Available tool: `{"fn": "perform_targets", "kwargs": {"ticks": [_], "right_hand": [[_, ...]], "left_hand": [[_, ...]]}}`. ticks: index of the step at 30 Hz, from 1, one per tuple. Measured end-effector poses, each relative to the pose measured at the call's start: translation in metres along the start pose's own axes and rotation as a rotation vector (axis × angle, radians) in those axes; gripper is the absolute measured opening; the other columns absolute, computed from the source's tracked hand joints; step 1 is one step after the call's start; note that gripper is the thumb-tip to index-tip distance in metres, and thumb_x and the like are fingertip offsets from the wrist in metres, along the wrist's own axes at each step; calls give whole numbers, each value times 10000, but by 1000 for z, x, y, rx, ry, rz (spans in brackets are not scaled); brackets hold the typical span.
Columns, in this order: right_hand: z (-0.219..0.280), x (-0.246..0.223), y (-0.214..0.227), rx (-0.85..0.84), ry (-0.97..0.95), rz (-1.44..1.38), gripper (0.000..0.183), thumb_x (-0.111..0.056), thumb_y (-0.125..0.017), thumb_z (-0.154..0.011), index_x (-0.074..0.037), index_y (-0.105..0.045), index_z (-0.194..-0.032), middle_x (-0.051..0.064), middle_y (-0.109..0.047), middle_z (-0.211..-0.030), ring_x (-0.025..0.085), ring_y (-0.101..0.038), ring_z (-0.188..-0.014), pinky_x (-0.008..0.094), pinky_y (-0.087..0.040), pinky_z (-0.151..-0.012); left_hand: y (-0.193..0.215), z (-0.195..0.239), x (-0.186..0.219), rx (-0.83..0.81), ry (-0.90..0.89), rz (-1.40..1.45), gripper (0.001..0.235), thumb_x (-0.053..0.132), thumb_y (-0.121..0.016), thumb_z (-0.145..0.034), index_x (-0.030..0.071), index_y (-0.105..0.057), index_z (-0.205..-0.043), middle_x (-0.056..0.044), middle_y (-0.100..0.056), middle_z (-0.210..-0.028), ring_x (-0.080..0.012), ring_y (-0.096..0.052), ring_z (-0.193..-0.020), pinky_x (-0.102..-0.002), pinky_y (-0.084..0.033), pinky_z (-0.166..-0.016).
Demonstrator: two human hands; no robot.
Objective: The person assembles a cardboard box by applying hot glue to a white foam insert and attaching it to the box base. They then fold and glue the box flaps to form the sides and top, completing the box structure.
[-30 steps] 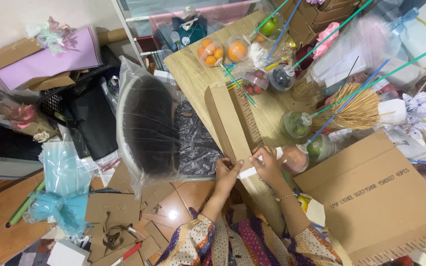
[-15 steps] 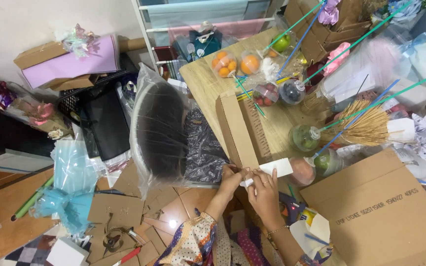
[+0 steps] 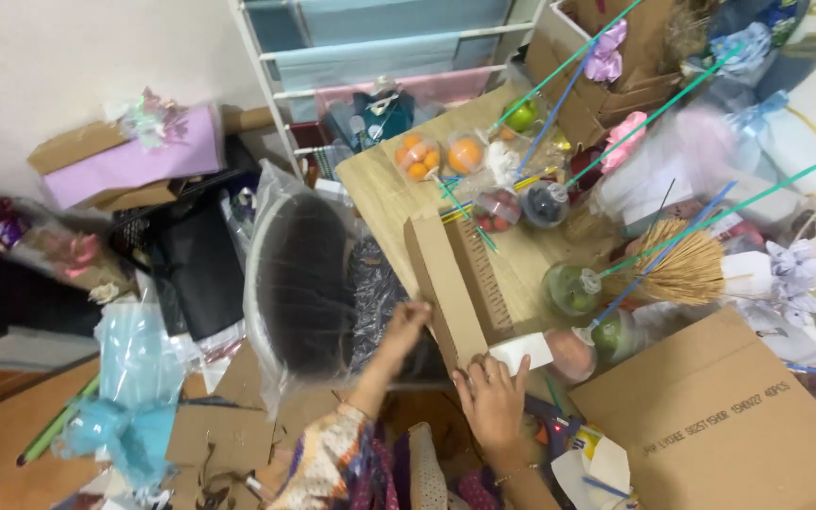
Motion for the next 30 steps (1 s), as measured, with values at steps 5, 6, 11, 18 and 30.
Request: {"fn": "perform_targets", "kwargs": {"ticks": [5,6,11,18,30], "right_hand": [[0,-22,15,154,-55,-11,92,-235,-683,-909,-152,-652,-882,8,-655,-974,186,-633,-923,675,-285,-1156],[5,-20,2,163,-119,23,103,-261,-683,-903,-164,-657,-885,17,-677,-1030,189,-647,-962,671,-276,-1162],[17,-29,-17,141,-272,79,85,-166,-690,-881,-127,-646,-941,61,-696,-1111,238,-659,-1070,633,-259,-1192],[15,-38,-21,186,-330,-5,83,-178,-668,-922,-120,-726,-911,44,-709,-1120,228,-649,-1155,683,-141,-1207],[10,-36,-29,220,-483,-133,560,-272,-744,-879,-44,-543,-1350,155,-657,-1260,272,-613,-1239,505,-187,-1238]], "left_hand": [[51,-151,14,126,-386,-125,479,450,-569,-957,111,-616,-1292,-125,-617,-1304,-246,-603,-1214,-376,-461,-1054],[56,-166,33,105,-386,-225,583,491,-574,-919,157,-542,-1395,-125,-523,-1428,-261,-523,-1313,-381,-388,-1116],[62,-169,83,-246,-216,-276,384,505,-611,-918,187,-627,-1133,25,-632,-1064,-124,-591,-1028,-284,-438,-913],[74,-168,92,-290,-115,-45,281,360,-635,-959,145,-457,-929,-35,-459,-860,-130,-586,-840,-422,-611,-955],[63,-153,87,-30,-392,-686,491,379,-487,-1048,-25,-353,-1292,-345,-532,-1262,-425,-642,-1096,-546,-583,-876]]}}
Point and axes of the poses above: each hand's wrist, its own z-axis away from the middle knuckle, its own y-axis out of the back of the hand, x = y × z, the point moved 1 cm from there along -z, towards the middle knuckle
